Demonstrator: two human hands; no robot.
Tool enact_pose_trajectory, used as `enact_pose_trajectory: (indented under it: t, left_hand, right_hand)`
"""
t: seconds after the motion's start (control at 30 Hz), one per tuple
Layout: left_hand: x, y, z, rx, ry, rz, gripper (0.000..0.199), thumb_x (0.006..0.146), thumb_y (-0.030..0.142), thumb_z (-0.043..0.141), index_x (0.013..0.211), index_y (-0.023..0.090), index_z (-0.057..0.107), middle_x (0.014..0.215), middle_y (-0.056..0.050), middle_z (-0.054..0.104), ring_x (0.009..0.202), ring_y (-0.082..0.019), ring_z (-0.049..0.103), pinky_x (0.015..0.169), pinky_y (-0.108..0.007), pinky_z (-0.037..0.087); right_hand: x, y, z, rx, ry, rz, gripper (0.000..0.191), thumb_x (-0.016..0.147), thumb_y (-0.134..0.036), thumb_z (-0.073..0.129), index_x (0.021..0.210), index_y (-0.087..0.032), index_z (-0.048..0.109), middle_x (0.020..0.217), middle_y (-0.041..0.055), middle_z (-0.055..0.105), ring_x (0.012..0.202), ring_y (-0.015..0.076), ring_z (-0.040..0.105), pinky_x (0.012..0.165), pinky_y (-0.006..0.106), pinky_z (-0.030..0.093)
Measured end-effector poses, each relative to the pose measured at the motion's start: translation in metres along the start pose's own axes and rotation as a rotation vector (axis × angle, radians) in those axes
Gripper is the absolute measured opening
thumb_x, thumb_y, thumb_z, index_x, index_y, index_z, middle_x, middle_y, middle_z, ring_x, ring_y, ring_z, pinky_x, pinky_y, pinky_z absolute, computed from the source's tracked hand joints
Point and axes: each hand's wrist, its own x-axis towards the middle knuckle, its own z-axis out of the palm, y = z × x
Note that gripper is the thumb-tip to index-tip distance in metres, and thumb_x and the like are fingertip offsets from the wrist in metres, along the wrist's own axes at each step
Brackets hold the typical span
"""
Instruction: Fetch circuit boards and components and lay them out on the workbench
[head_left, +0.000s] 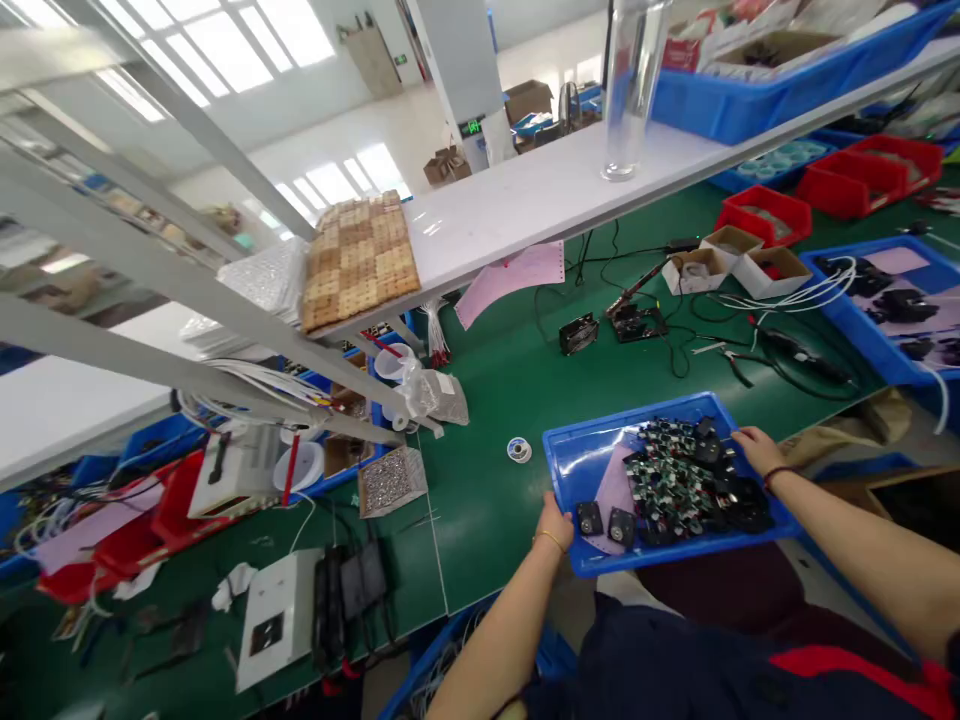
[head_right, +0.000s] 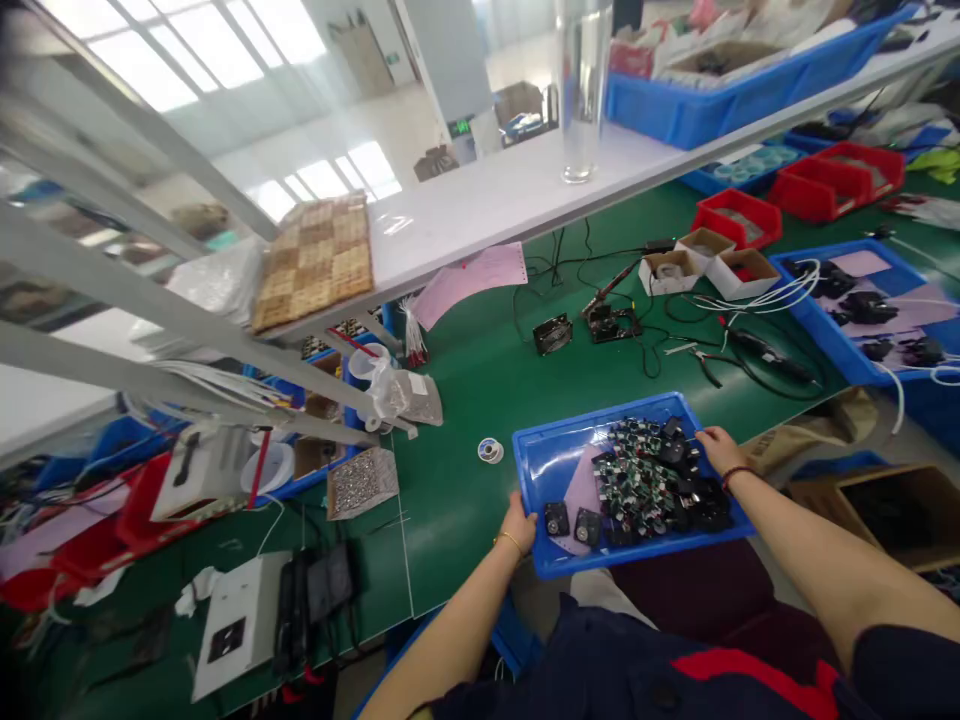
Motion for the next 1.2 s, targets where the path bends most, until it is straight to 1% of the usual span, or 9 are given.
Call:
enact_pose_trajectory:
  t: [0.27,0.5,0.7,0.8,0.87,0.97,1.03,1.13,1.2]
  left_hand:
    - [0.001,-0.023,-0.062,0.019,0.085,-0.121,0.042,0.095,0.009,0.042,0.136,0.004,0.035,0.124,-0.02,0.057,0.114,-0.029,0.057,0.097,-0.031,0.039]
    - [-0.002,-0.065,-0.107,0.01,0.178,-0.234,0.048,0.097,0.012,0.044,0.143,0.004,0.034,0.132,-0.021,0.054,0.118,-0.028,0.056,0.101,-0.031,0.038]
    - [-0.013,-0.085,-0.135,0.078,0.219,-0.284,0.054,0.097,0.016,0.045,0.148,0.0,0.034,0.136,-0.022,0.048,0.125,-0.03,0.05,0.106,-0.033,0.035]
    - [-0.023,-0.079,-0.133,0.282,0.407,-0.163,0.058,0.094,0.017,0.052,0.147,-0.004,0.04,0.142,-0.024,0.038,0.135,-0.033,0.037,0.115,-0.036,0.025]
    - [-0.026,-0.071,-0.125,0.324,0.464,0.037,0.055,0.093,0.016,0.053,0.143,-0.006,0.044,0.137,-0.023,0.044,0.132,-0.031,0.039,0.116,-0.036,0.025]
    - [-0.023,-0.052,-0.102,0.134,0.193,0.257,0.046,0.095,0.015,0.05,0.137,-0.004,0.048,0.125,-0.017,0.055,0.117,-0.021,0.053,0.109,-0.031,0.036]
    - [-0.016,-0.037,-0.084,0.114,0.018,0.286,0.05,0.094,0.016,0.054,0.139,-0.005,0.046,0.134,-0.018,0.052,0.125,-0.022,0.051,0.112,-0.03,0.034]
    - [-0.002,-0.013,-0.06,0.141,0.005,0.252,0.068,0.088,0.017,0.065,0.145,-0.006,0.039,0.147,-0.021,0.041,0.14,-0.029,0.036,0.12,-0.034,0.023]
    - [0.008,0.0,-0.047,-0.011,0.03,0.206,0.074,0.084,0.015,0.069,0.146,-0.006,0.036,0.145,-0.021,0.043,0.137,-0.028,0.04,0.118,-0.032,0.026]
  right_hand:
    - [-0.01,-0.052,0.069,-0.036,-0.104,-0.051,0.015,0.081,-0.027,0.051,0.087,-0.014,0.05,0.093,0.0086,0.059,0.087,0.0177,0.052,0.089,0.028,0.039]
    - [-0.04,-0.067,0.131,-0.167,-0.204,-0.139,0.028,0.095,-0.026,0.045,0.114,-0.008,0.053,0.113,0.0137,0.061,0.098,0.0173,0.057,0.09,0.026,0.041]
    - [-0.07,-0.075,0.152,-0.354,-0.269,-0.22,0.045,0.101,-0.025,0.043,0.136,0.001,0.049,0.125,0.021,0.053,0.119,0.0261,0.048,0.106,0.031,0.034]
    - [-0.096,-0.075,0.144,-0.459,-0.151,-0.324,0.053,0.096,-0.027,0.051,0.141,0.002,0.049,0.131,0.0237,0.048,0.126,0.0329,0.041,0.111,0.04,0.028]
    - [-0.118,-0.071,0.139,-0.49,-0.109,-0.533,0.053,0.091,-0.027,0.053,0.135,0.003,0.054,0.129,0.0222,0.049,0.123,0.0328,0.043,0.11,0.041,0.031]
    - [-0.152,-0.067,0.143,-0.568,-0.245,-0.806,0.055,0.087,-0.031,0.054,0.132,0.001,0.057,0.133,0.0192,0.05,0.125,0.0307,0.043,0.11,0.04,0.032]
    - [-0.169,-0.069,0.153,-0.758,-0.366,-0.811,0.07,0.087,-0.036,0.061,0.146,-0.002,0.045,0.151,0.0154,0.037,0.139,0.0273,0.032,0.118,0.035,0.022]
    - [-0.182,-0.078,0.169,-1.078,-0.438,-0.704,0.093,0.089,-0.045,0.064,0.161,-0.005,0.02,0.161,0.0127,0.019,0.148,0.0258,0.015,0.122,0.033,0.007]
    - [-0.186,-0.085,0.176,-1.17,-0.402,-0.688,0.095,0.09,-0.046,0.064,0.162,-0.004,0.017,0.156,0.0166,0.026,0.145,0.0303,0.019,0.121,0.037,0.008]
